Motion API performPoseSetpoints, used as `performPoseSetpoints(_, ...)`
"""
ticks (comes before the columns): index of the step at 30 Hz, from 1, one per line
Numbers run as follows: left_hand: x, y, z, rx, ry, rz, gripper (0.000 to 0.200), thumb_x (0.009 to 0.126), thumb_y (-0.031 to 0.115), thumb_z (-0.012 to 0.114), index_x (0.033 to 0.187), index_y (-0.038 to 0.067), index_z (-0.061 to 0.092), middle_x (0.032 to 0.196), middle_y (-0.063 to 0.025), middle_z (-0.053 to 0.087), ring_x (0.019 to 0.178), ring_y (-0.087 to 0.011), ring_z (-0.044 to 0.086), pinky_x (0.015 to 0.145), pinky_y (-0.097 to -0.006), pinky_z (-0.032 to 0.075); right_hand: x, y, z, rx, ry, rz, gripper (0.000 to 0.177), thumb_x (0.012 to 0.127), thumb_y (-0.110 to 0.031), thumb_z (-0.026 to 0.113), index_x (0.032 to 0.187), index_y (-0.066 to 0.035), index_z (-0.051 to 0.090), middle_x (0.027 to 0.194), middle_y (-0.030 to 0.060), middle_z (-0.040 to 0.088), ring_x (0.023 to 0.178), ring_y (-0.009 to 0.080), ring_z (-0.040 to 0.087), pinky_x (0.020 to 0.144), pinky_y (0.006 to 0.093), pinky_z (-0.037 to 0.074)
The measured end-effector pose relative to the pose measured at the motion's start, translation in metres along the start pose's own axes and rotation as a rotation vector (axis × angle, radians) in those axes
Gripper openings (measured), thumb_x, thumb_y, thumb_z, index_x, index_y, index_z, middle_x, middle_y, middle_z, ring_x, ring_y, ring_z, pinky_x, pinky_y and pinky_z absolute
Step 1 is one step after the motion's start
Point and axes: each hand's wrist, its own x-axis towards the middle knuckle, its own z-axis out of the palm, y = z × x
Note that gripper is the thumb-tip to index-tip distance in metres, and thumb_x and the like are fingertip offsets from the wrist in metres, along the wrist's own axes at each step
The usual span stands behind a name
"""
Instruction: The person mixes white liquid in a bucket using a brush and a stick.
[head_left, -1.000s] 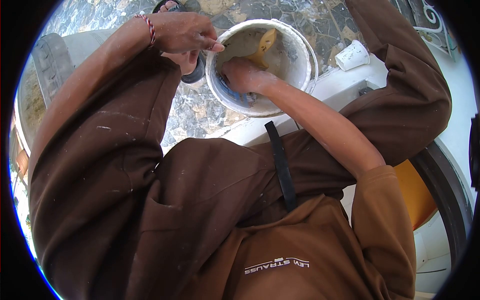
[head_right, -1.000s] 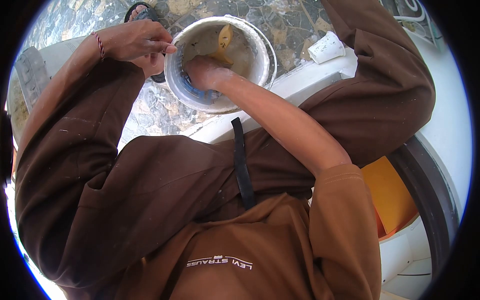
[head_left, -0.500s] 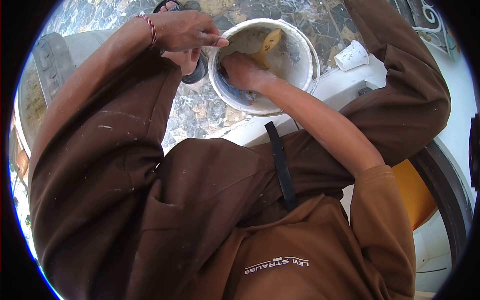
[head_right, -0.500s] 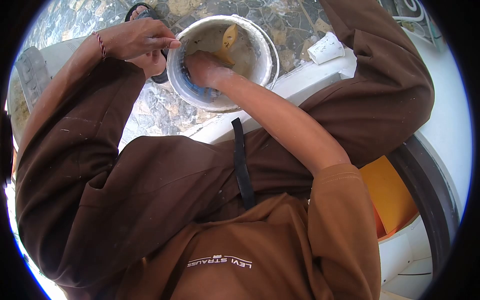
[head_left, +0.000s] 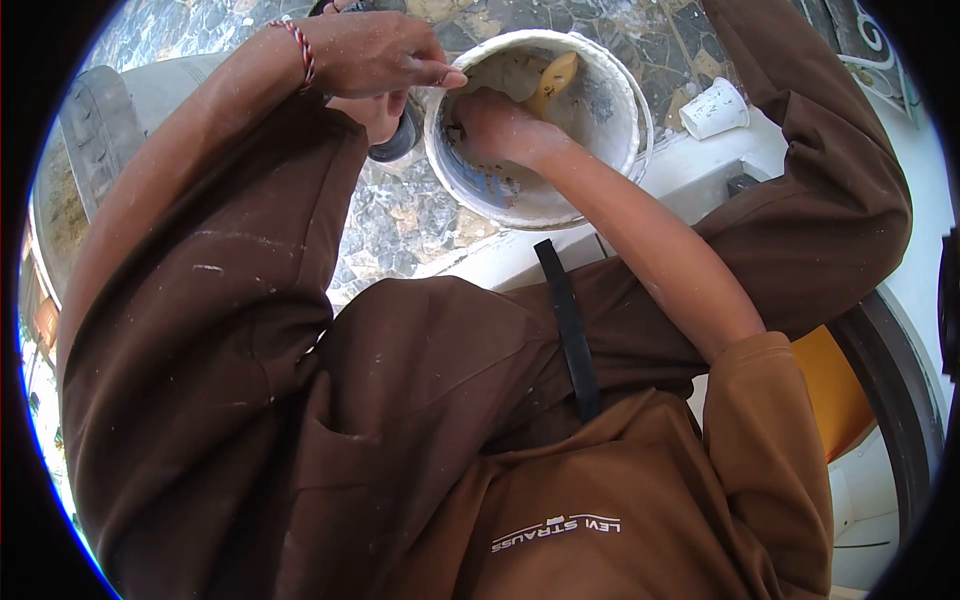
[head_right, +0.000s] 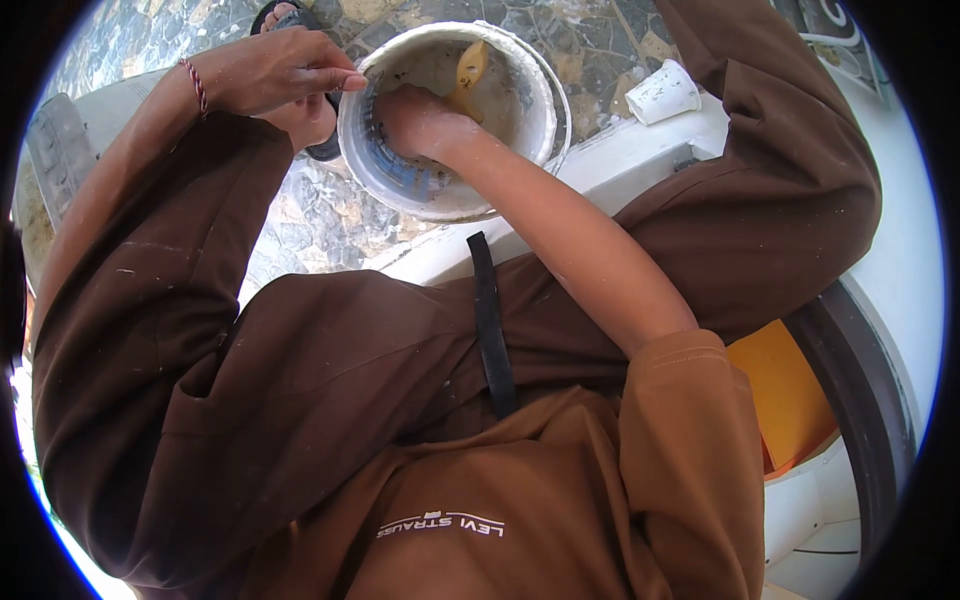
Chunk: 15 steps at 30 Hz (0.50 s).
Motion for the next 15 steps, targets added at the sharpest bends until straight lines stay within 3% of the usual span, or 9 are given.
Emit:
performPoseSetpoints(3, 0.002, -0.004, 0.002, 0.043, 0.030, 0.057, 0.060, 0.091, 0.053, 0.046, 0.099, -0.003, 0.062, 0.074, -0.0116, 0.065, 0.068, -0.0193, 0.066, 0.070, -0.0303, 0.051, -0.007, -0.007, 0.001, -0.052, 0.044, 0.046, 0.017, 0.078, -0.011, 0.057, 0.089, -0.003, 0.067, 0.089, 0.0192, 0.066, 0.087, 0.0323, 0.065, 0.078, 0.0417, 0.051)
performPoseSetpoints(10, 0.006, 0.008, -0.004, 0.061, -0.062, -0.057, 0.059, 0.091, 0.052, 0.046, 0.095, -0.005, 0.064, 0.073, -0.0125, 0.065, 0.068, -0.0208, 0.065, 0.067, -0.0311, 0.051, -0.022, -0.015, 0.006, -0.215, 0.125, -0.057, 0.018, 0.077, -0.009, 0.056, 0.090, -0.003, 0.067, 0.090, 0.0191, 0.066, 0.086, 0.0334, 0.064, 0.076, 0.0423, 0.052)
performPoseSetpoints(15, 0.005, 0.008, -0.004, 0.064, -0.057, -0.049, 0.058, 0.092, 0.049, 0.046, 0.090, -0.005, 0.065, 0.073, -0.0129, 0.064, 0.067, -0.0207, 0.065, 0.067, -0.0313, 0.051, -0.003, -0.011, 0.008, 0.058, 0.030, 0.089, 0.020, 0.076, -0.015, 0.060, 0.089, -0.002, 0.068, 0.090, 0.0193, 0.066, 0.085, 0.0340, 0.064, 0.078, 0.0412, 0.051)
